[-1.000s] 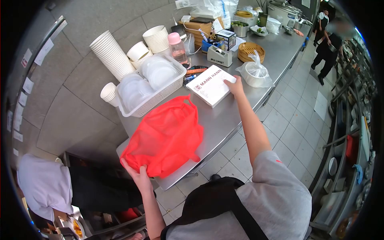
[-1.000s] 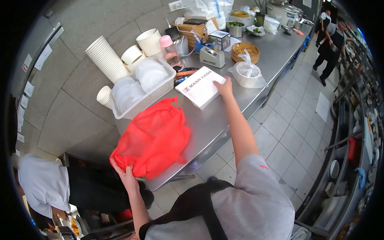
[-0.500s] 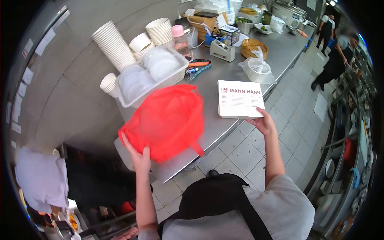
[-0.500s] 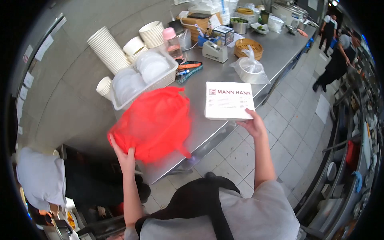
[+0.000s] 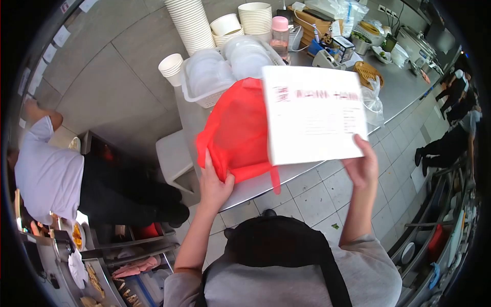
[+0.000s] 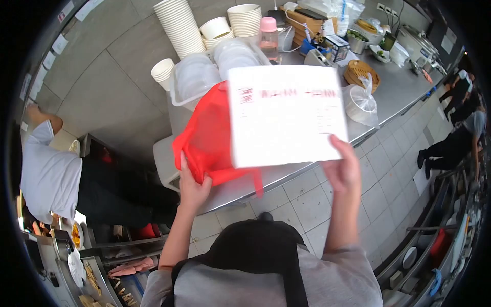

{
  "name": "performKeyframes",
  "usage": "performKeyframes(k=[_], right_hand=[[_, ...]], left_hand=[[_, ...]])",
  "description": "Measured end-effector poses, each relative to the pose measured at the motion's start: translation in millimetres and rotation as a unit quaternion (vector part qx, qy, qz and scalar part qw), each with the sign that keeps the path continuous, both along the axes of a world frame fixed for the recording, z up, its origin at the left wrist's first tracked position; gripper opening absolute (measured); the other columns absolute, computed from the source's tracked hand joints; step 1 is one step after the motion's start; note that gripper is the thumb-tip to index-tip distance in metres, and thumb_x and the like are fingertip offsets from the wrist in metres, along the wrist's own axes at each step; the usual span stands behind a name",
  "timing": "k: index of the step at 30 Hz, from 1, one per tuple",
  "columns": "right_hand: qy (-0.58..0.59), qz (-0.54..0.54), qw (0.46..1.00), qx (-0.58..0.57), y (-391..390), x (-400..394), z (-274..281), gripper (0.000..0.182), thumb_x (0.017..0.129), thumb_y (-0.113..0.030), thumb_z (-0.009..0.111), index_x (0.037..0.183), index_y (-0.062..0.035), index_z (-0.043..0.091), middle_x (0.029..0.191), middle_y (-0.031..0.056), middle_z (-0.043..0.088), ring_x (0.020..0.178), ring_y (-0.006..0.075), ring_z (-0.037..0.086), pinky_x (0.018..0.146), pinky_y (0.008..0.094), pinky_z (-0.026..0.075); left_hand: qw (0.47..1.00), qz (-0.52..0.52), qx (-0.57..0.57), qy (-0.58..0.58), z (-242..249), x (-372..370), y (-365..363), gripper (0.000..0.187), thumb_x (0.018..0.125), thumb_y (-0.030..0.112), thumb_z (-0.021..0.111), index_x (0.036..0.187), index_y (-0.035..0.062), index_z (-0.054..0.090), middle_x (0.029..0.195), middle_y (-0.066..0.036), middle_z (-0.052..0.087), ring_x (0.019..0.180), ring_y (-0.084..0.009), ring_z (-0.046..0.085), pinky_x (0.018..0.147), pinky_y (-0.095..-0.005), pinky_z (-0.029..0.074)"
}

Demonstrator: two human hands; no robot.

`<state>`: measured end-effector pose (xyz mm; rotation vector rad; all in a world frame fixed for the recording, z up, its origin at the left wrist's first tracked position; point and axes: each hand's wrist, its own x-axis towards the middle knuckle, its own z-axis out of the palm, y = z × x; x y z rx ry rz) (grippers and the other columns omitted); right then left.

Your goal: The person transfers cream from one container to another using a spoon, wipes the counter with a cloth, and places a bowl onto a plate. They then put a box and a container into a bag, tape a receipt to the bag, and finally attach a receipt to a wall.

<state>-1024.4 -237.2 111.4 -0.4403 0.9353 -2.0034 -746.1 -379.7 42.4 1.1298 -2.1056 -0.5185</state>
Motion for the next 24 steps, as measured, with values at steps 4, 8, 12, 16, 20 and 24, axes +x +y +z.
performKeyframes(k=[4,8,12,16,20,24], right_hand=[[-0.097,0.149,0.984,0.017,-62,49,-19,0.043,0.078,-0.011,0.050,0.118,0.0025,0.038,0.114,0.0140,0.047,0.104,0.0236,0.047,0.087,0.0359,0.038],[-0.104,0.212,0.971,0.042,-98,70,-46,0.045,0.077,-0.010,0.050,0.119,-0.0006,0.038,0.112,0.0126,0.049,0.103,0.0230,0.048,0.086,0.0368,0.039],[-0.082,0.212,0.970,0.091,-103,56,-75,0.045,0.074,-0.011,0.052,0.117,-0.0008,0.040,0.110,0.0113,0.050,0.102,0.0221,0.048,0.086,0.0346,0.038],[0.004,0.219,0.967,0.129,-104,47,-85,0.050,0.074,-0.012,0.052,0.120,0.0000,0.035,0.112,0.0123,0.049,0.105,0.0254,0.047,0.089,0.0376,0.037],[0.023,0.197,0.974,0.104,-102,59,-89,0.044,0.077,-0.020,0.054,0.114,0.0005,0.043,0.109,0.0133,0.050,0.103,0.0264,0.046,0.087,0.0350,0.038],[0.660,-0.025,0.705,0.257,-100,43,-76,0.039,0.077,-0.030,0.057,0.100,0.0012,0.054,0.104,0.0181,0.051,0.099,0.0292,0.046,0.084,0.0323,0.038]], left_hand=[[0.999,-0.018,0.018,0.021,-18,-2,0,0.081,0.067,0.015,0.058,0.130,0.0021,0.010,0.115,-0.028,0.037,0.102,-0.0404,0.042,0.082,-0.0400,0.039],[0.981,-0.039,0.172,0.085,-63,15,-14,0.085,0.068,0.009,0.060,0.132,0.0040,0.004,0.124,-0.021,0.033,0.114,-0.0289,0.036,0.093,-0.0345,0.032],[0.945,0.001,0.186,0.268,-40,24,-7,0.077,0.075,0.000,0.051,0.133,0.0072,0.001,0.132,-0.018,0.024,0.120,-0.0242,0.029,0.097,-0.0315,0.026],[0.950,-0.033,0.196,0.243,-32,29,-10,0.070,0.078,-0.002,0.044,0.134,0.0083,0.003,0.132,-0.019,0.024,0.120,-0.0252,0.030,0.097,-0.0315,0.026],[0.973,-0.057,0.176,0.140,-33,18,-10,0.066,0.078,-0.003,0.040,0.134,0.0080,0.005,0.130,-0.019,0.028,0.118,-0.0248,0.033,0.096,-0.0306,0.027],[0.939,-0.089,0.204,0.262,-41,29,-17,0.068,0.077,-0.005,0.040,0.134,0.0088,0.005,0.130,-0.018,0.029,0.117,-0.0230,0.034,0.095,-0.0289,0.028]])
